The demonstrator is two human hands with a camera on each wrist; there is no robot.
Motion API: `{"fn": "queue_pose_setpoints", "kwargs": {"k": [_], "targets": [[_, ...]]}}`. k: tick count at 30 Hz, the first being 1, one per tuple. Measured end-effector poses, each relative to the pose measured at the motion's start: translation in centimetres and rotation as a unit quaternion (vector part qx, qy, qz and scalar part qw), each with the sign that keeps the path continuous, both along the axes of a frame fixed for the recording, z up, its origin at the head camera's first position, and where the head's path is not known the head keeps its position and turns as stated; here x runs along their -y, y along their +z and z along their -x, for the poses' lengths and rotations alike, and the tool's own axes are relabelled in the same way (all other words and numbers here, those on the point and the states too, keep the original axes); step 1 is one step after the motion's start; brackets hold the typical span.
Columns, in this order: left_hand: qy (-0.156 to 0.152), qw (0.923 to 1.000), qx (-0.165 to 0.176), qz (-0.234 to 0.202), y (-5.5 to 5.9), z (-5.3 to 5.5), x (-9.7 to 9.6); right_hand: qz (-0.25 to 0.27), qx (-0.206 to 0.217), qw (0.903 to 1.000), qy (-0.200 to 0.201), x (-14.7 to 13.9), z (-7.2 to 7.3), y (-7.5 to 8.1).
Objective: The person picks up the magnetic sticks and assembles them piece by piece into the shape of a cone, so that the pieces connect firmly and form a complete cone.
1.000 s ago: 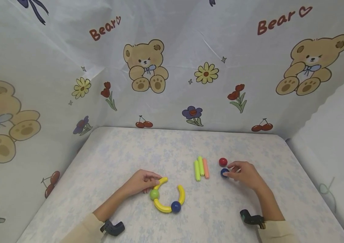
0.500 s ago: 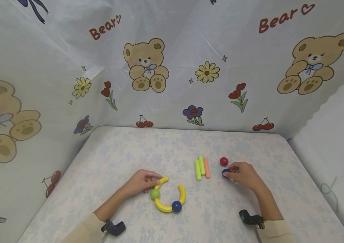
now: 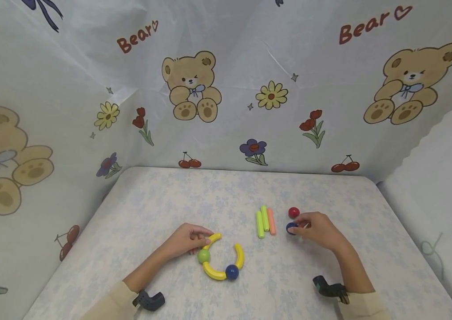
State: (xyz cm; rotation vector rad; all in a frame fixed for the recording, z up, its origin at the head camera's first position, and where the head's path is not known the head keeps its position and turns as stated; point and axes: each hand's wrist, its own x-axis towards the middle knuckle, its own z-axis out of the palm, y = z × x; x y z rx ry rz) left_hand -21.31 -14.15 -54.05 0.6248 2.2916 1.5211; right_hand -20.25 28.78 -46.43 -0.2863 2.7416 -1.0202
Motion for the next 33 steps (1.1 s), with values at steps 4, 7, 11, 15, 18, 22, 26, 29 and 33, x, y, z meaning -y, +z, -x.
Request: {"fn": "queue_pose_setpoints", "kwargs": {"k": [4, 7, 11, 15, 18, 22, 26, 29, 33], "targets": [[-0.002, 1.0000, 0.000, 0.000, 0.0, 0.0, 0.1, 0.003, -0.011, 0.9999, 0.011, 1.0, -0.3, 0.6], [-0.001, 1.0000, 0.002, 0.002, -0.1, 0.0, 0.2, 0.004, -0.017, 0.9997, 0.018, 1.9, -0.5, 1.1], [0.002, 1.0000, 0.000, 0.003, 0.0, 0.0, 0.2, 0.005, -0.033, 0.9992, 0.022, 3.0, -0.7, 1.5], [0.005, 1.0000, -0.003, -0.001, 0.2, 0.0, 0.0, 0.017, -0.046, 0.9984, 0.030, 3.8, -0.9, 1.6], [0.007, 1.0000, 0.001, -0.001, 0.2, 0.0, -0.1, 0.028, -0.056, 0.9970, 0.046, 4.6, -1.0, 1.4], [0.008, 0.9999, 0.005, -0.006, 0.0, -0.2, -0.1, 0.045, -0.070, 0.9948, 0.060, 5.6, -1.2, 0.9], [0.008, 0.9999, 0.004, -0.009, 0.0, -0.2, -0.1, 0.058, -0.079, 0.9921, 0.078, 6.8, -1.2, 0.7], [0.008, 0.9999, 0.004, -0.007, 0.0, -0.1, -0.1, 0.059, -0.081, 0.9906, 0.094, 7.6, -1.1, 0.7], [0.006, 1.0000, 0.005, -0.005, 0.1, -0.1, -0.1, 0.055, -0.077, 0.9892, 0.112, 8.9, -0.9, 0.5]]}}
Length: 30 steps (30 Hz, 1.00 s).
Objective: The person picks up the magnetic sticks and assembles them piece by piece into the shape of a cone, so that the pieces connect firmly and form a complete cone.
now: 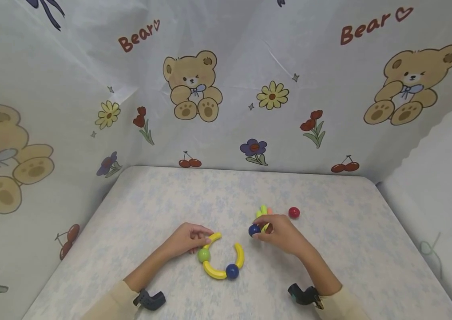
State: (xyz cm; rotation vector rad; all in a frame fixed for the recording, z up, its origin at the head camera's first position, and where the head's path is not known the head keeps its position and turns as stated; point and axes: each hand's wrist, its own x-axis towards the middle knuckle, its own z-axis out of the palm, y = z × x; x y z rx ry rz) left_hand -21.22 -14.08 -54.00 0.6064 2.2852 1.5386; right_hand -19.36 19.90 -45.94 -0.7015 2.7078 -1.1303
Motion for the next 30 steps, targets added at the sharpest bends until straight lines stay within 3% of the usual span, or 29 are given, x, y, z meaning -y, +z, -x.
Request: {"fn": "queue_pose_setpoints", "kwargs": {"k": [30], "targets": [[-0.003, 0.9999, -0.005, -0.010, 0.1, 0.0, 0.0, -0.047, -0.004, 0.9938, 0.101, 7.2, 2.6, -2.0]]}}
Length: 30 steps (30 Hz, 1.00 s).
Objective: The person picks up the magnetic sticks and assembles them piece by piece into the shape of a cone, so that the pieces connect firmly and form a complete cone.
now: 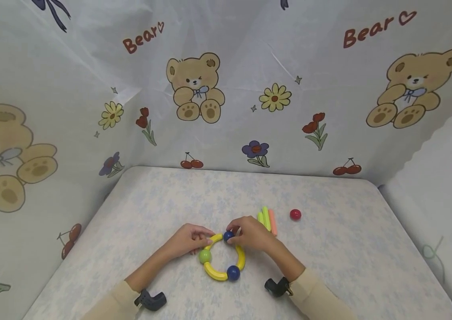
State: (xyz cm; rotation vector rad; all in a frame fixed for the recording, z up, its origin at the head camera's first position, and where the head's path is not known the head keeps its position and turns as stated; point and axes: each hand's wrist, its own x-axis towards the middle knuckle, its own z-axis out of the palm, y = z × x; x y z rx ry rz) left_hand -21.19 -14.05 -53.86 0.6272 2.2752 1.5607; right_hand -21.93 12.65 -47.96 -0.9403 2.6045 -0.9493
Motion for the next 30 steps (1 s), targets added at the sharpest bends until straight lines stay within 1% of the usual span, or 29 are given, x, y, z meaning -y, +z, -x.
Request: {"fn": "queue_pose_setpoints", "kwargs": {"k": [5, 10, 12, 17, 20, 24, 30], "targets": [[-0.007, 1.0000, -0.003, 0.004, -0.2, 0.1, 0.0, -0.002, 0.001, 1.0000, -0.002, 0.3, 0.1, -0.3], [-0.007, 0.9999, -0.005, 0.007, -0.5, 0.3, 0.0, -0.005, 0.010, 0.9999, -0.009, 0.3, 0.0, 0.0], [-0.006, 0.9999, -0.006, 0.009, -0.5, 0.3, 0.1, -0.008, 0.019, 0.9995, -0.024, 0.2, -0.1, 0.1], [-0.003, 0.9999, -0.007, 0.010, -0.4, 0.3, 0.1, -0.011, 0.037, 0.9953, -0.089, -0.3, -0.8, 0.7], [0.003, 0.9999, -0.007, 0.010, -0.4, 0.2, 0.1, -0.018, 0.039, 0.9933, -0.108, -0.9, -1.3, 0.7], [0.008, 0.9999, -0.007, 0.012, -0.3, 0.1, 0.0, -0.022, 0.055, 0.9927, -0.105, -1.8, -1.9, 0.6], [0.012, 0.9998, -0.007, 0.014, -0.2, 0.1, -0.1, -0.021, 0.098, 0.9907, -0.093, -2.5, -3.1, 0.4]]}}
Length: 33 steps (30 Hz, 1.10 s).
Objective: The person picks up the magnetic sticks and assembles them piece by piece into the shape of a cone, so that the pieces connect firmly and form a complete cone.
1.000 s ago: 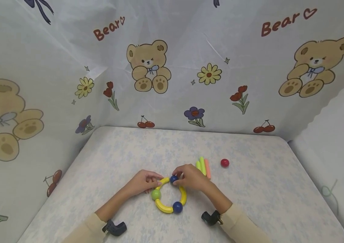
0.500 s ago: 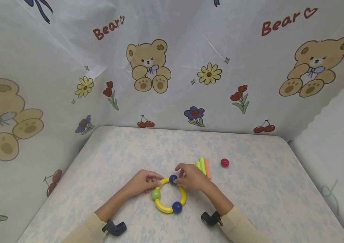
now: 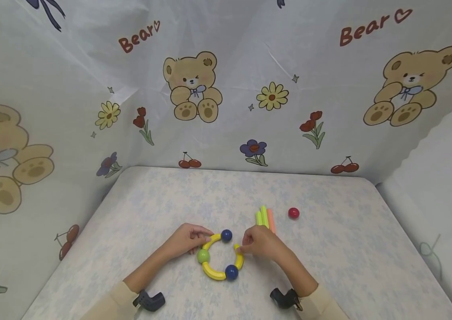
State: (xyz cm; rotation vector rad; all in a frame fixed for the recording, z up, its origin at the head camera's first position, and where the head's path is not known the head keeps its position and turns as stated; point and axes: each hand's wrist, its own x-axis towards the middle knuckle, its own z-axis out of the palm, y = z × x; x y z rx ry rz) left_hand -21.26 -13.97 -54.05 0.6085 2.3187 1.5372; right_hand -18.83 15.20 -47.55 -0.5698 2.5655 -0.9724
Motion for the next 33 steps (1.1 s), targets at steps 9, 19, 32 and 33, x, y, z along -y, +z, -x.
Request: {"fn": "queue_pose_setpoints", "kwargs": {"k": [9, 19, 32, 33], "targets": [[-0.008, 1.0000, 0.002, -0.002, -0.2, 0.0, -0.1, -0.038, 0.022, 0.9989, -0.017, 0.6, -0.8, -0.3], [-0.031, 0.9994, -0.012, 0.008, -0.1, 0.1, 0.1, -0.025, 0.006, 0.9995, -0.021, 0.7, -0.7, -0.5], [-0.048, 0.9978, -0.033, 0.032, 0.3, 0.1, 0.0, -0.030, -0.026, 0.9987, -0.032, 0.9, -0.3, -1.1], [-0.049, 0.9977, -0.033, 0.033, 0.4, 0.1, 0.0, -0.032, -0.029, 0.9985, -0.033, 0.9, -0.3, -1.1]]}}
